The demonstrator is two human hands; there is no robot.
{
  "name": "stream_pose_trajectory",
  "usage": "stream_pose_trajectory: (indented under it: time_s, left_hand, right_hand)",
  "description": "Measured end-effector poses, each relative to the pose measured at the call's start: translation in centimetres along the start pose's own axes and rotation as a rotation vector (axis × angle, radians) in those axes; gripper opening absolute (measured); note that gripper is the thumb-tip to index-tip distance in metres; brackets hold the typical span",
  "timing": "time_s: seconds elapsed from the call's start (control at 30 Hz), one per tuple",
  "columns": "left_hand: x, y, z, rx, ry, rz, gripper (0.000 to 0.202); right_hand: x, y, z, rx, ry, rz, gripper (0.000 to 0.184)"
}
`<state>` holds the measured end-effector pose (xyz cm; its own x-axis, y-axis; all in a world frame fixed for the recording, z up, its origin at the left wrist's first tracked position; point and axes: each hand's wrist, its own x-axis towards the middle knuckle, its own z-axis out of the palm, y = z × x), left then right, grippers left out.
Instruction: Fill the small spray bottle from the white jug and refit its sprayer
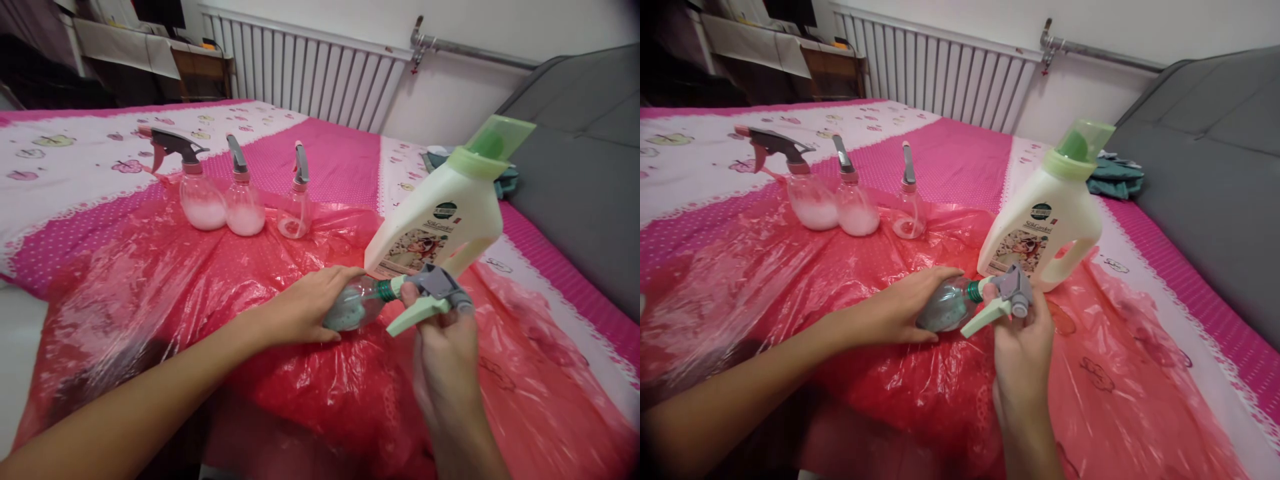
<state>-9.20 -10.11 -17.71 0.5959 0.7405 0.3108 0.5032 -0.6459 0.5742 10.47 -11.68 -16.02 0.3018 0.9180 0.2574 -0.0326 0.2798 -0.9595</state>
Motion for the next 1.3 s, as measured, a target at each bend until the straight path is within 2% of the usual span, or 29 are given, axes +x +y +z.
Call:
stream_pose_trajectory:
  time_s: [0.13,0.33,0.57,0.83,1.13,1.2,1.3]
  left_hand:
    - [-0.01,0.04,0.05,0.004,-0.005,-0.012,0.097]
    - [-0.03,0.16,-0.02,-0.006,0.0,-0.007,0.097]
    - [0.04,0.23,-0.12,-0.001,-0.002,-0.006,0.098]
    - [0.06,0.06,0.0,0.02,-0.018,-0.004,0.098]
    - [0.13,0.18,-0.16,0.011,-0.016,0.002,0.098]
    - [0.16,0.21,-0.2,0.012,-0.02,0.012,0.098]
    - [0.11,0.26,-0.24,0.012,-0.02,0.005,0.098]
  right_hand:
    - [-0.06,0.16,-0.03,-0.012,0.018,-0.019,0.028]
    - [-0.08,0.1,-0.23,0.039,-0.007,0.036,0.031]
    - [0.1,-0.12,0.03,0.106,0.121,0.087,0.034]
    - [0.04,-0.05,0.01,0.04,0.008,0.011,0.027]
    - [0.29,-0.07,-0.04,0.199,0.008,0.22,0.028]
    - [0.27,-0.08,0.04,0.21,0.003,0.239,0.03]
    - [0.14,0.1,0.02,0.158,0.064,0.206,0.036]
